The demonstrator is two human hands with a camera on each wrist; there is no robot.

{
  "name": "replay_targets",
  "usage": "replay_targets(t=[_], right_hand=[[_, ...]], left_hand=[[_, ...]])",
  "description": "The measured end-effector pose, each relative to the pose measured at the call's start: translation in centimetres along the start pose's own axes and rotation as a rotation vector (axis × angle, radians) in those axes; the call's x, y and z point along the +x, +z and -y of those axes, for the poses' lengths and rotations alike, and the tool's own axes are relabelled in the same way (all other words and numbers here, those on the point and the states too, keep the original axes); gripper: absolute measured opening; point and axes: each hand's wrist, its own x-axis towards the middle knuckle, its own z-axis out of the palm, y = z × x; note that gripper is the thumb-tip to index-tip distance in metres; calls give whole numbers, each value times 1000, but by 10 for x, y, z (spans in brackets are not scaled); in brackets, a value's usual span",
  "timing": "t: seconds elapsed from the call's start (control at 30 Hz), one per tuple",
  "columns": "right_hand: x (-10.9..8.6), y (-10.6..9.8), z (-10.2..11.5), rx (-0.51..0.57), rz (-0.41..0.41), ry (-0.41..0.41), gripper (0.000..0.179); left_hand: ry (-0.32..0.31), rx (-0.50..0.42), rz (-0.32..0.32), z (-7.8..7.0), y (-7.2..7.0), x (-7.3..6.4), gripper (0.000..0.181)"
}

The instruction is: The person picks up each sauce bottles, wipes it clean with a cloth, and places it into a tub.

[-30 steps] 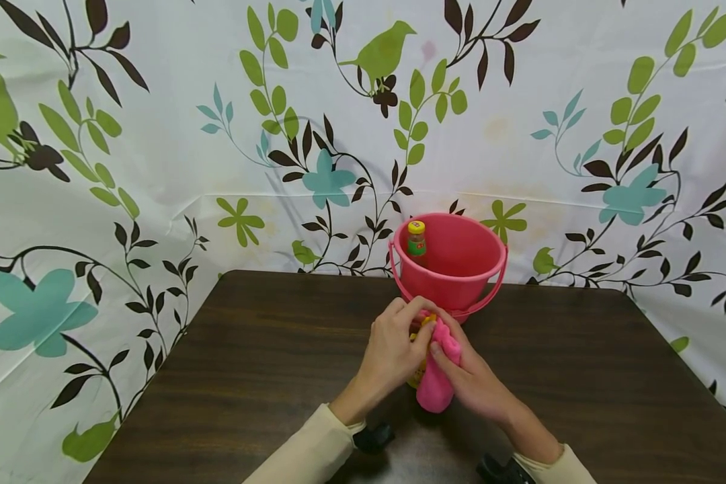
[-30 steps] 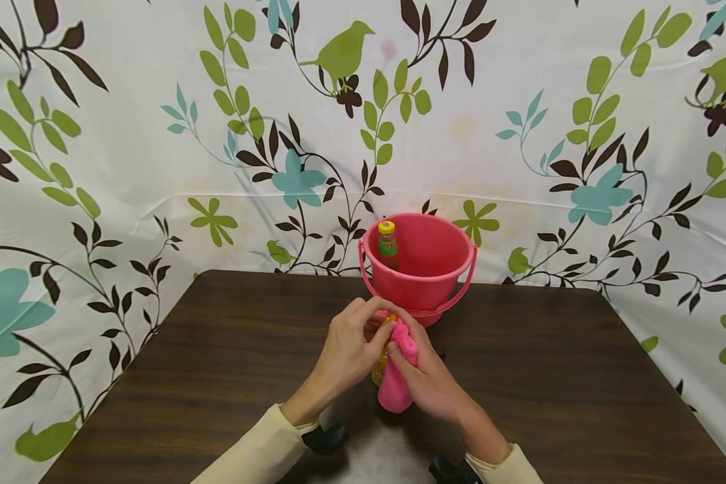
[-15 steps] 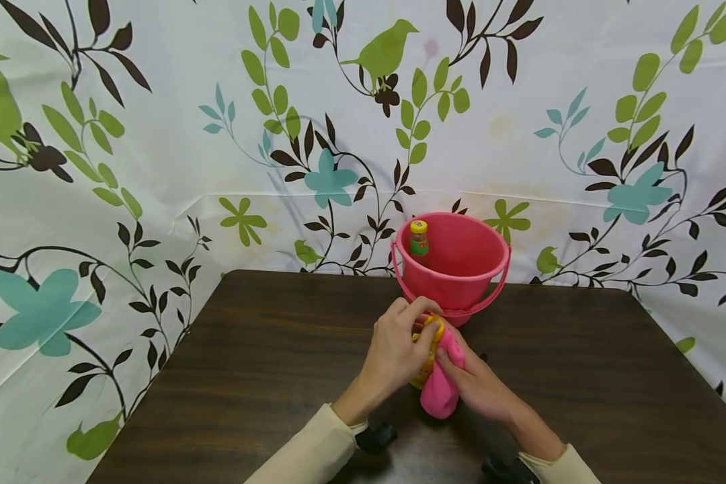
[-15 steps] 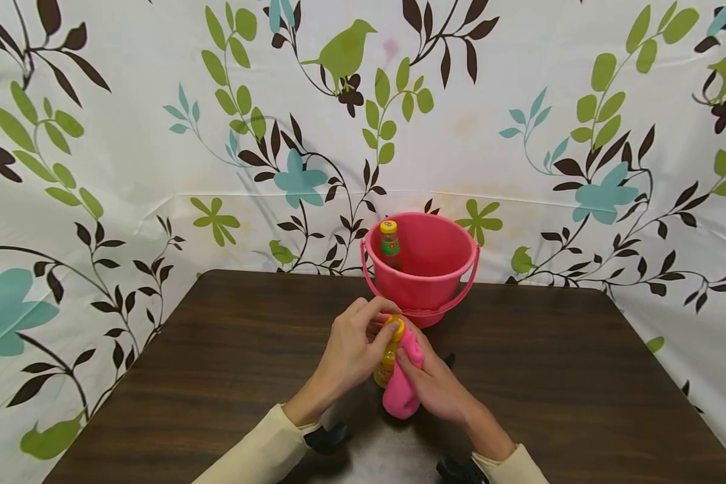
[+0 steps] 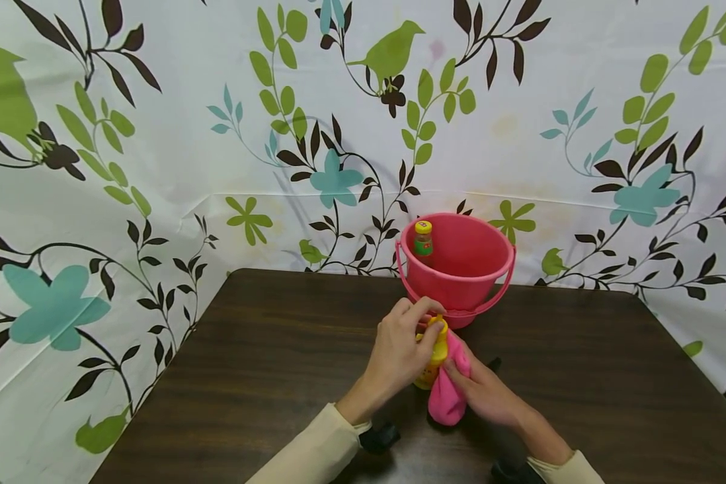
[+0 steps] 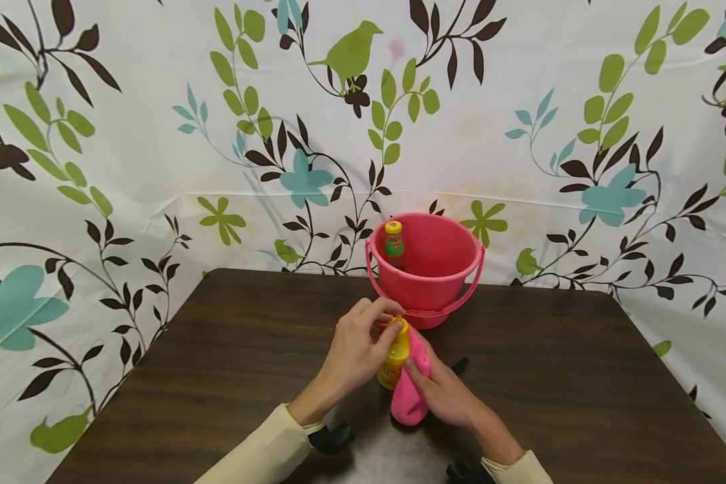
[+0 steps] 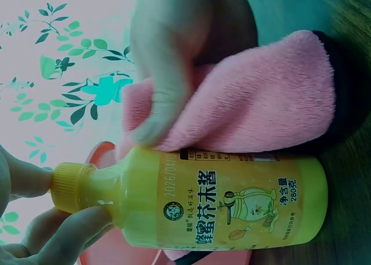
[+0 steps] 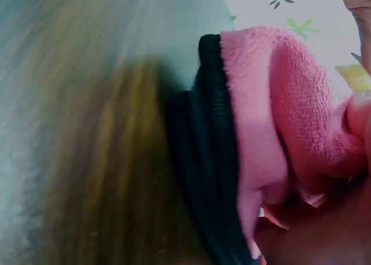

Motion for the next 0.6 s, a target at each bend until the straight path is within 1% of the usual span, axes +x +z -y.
replay_targets(t=[0.13,0.27,0.43,0.6], right_hand=[[0,1,-8,-87,-18,16,75],[1,0,-12,-163,-24,12,76],[1,0,-12,-249,-25,13,80],[2,0,-12,-324,-30,-11,81]], left_hand=[[-5,-3,4,0,1,0,17],[-5,-11,3,0,1,0,17],[0,-16,-1,0,1,0,16],[2,-19,-2,0,1,0,16]])
